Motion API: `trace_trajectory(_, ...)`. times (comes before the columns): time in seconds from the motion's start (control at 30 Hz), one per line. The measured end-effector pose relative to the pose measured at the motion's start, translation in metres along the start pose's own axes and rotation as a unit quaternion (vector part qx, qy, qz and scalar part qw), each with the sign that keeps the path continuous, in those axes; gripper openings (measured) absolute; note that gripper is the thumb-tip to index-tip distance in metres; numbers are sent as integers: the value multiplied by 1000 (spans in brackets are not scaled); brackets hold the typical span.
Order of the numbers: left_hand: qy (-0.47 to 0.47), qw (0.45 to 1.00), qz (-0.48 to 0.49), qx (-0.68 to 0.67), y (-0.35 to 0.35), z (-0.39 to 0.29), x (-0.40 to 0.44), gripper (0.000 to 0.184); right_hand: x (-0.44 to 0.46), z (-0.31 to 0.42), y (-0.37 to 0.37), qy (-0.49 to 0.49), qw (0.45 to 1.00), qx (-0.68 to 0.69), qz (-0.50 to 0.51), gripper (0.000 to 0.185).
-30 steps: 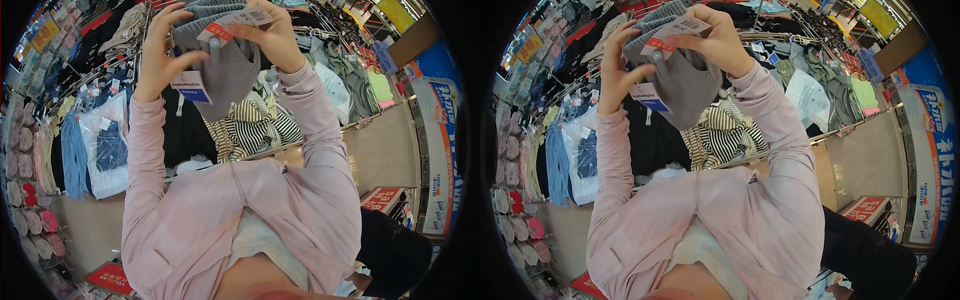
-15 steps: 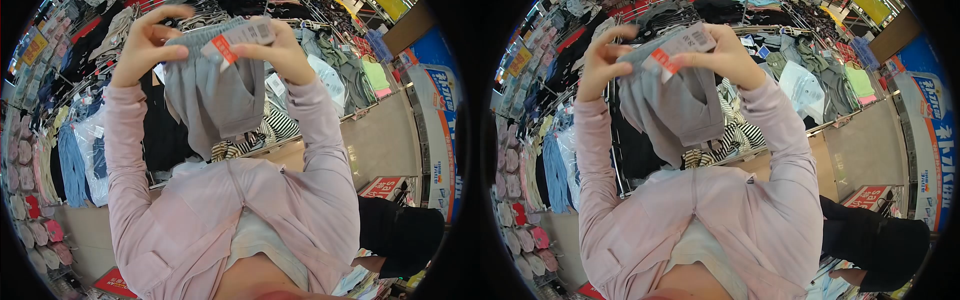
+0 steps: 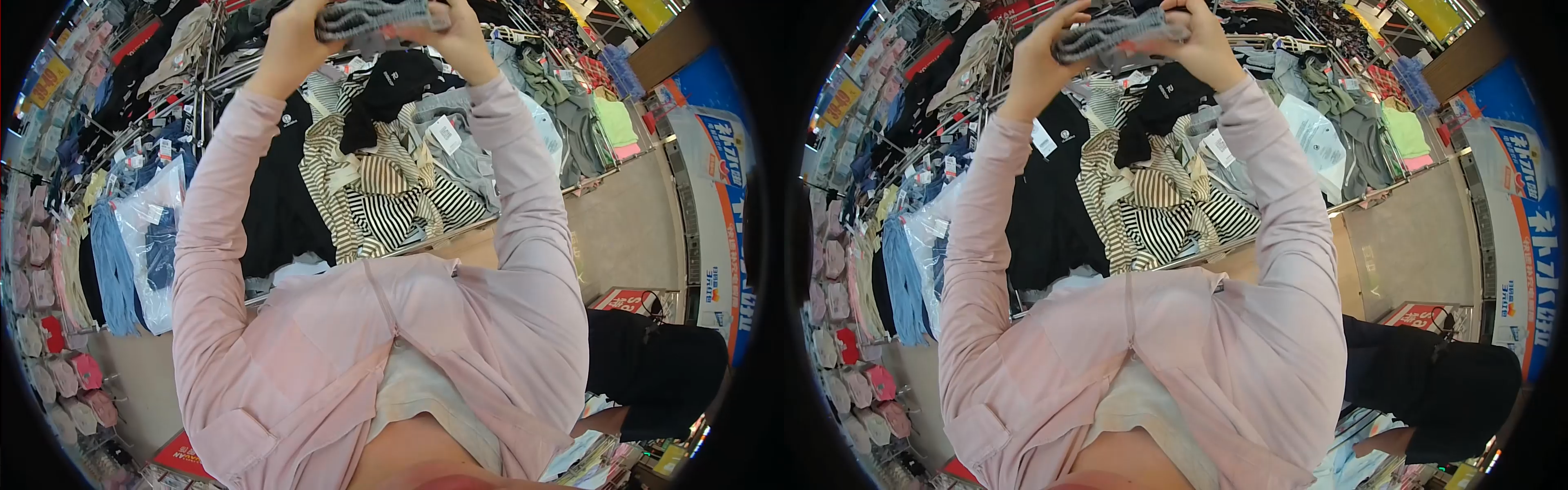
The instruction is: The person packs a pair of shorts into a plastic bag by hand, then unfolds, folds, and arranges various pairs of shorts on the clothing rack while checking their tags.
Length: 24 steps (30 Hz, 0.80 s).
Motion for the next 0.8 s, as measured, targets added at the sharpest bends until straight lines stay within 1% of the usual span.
trace_trajectory(0.03,27,999,-6,17,12,30,-17,71,-14,-5,-1,44,998,18,41,29)
trace_trajectory(0.07,35,999,0,13,21,30,-32,71,-30,-12,-1,89,992,37,83,30)
trace_trajectory(0.1,11,1000,2,-11,33,29,-54,70,-51,-28,0,108,990,-19,85,37)
trace_trajectory(0.13,-14,999,3,-36,49,31,-82,68,-75,-25,3,186,976,-30,111,41)
trace_trajectory(0.17,-18,999,18,-37,67,36,-114,68,-102,-30,5,128,976,-120,127,45)
trace_trajectory(0.2,-21,998,33,-38,87,44,-152,67,-142,-46,11,150,972,-117,138,44)
trace_trajectory(0.23,-42,996,64,-36,109,52,-196,66,-179,-50,18,172,959,-161,154,40)
trace_trajectory(0.27,-98,990,96,-20,129,53,-242,62,-220,-63,26,194,953,-150,178,31)
trace_trajectory(0.33,-225,956,165,-91,154,34,-306,61,-287,-69,40,255,929,-132,233,31)
trace_trajectory(0.37,-239,947,194,-93,161,26,-332,60,-309,-68,44,285,914,-107,267,31)
trace_trajectory(0.4,-252,937,222,-94,164,23,-348,59,-323,-68,47,313,897,-83,302,32)
trace_trajectory(0.43,-259,935,221,-96,161,22,-344,59,-329,-70,48,330,887,-51,319,31)
trace_trajectory(0.47,-346,896,217,-171,153,20,-330,59,-314,-69,48,333,885,-48,322,31)
trace_trajectory(0.5,-429,844,210,-244,146,19,-319,59,-299,-70,45,371,873,-15,315,30)
trace_trajectory(0.53,-460,830,201,-246,143,35,-310,58,-281,-73,43,409,860,17,306,30)
trace_trajectory(0.57,-428,847,154,-277,141,56,-297,58,-265,-86,44,391,884,8,257,34)
trace_trajectory(0.6,-395,876,116,-250,138,78,-277,56,-252,-115,43,390,877,-33,279,41)
trace_trajectory(0.63,-427,836,37,-342,135,98,-259,61,-239,-145,43,387,869,-74,300,49)
trace_trajectory(0.67,-445,789,-41,-421,134,115,-239,73,-219,-161,51,426,884,80,173,58)
trace_trajectory(0.7,-493,727,-114,-464,135,137,-235,82,-203,-174,61,451,862,231,37,66)
trace_trajectory(0.73,-497,725,-115,-463,143,160,-242,82,-206,-199,69,455,859,232,39,66)
trace_trajectory(0.8,-633,689,-84,-342,173,202,-291,85,-240,-252,83,515,854,41,57,73)
Point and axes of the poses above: each hand's wrist, its own x-axis towards the middle knuckle, its own y-axis out of the palm, z = x × y, the point moved 1 cm from there along x, towards the middle knuckle, and after that the axes turned 5 degrees about -x, right-handed, at the moved point
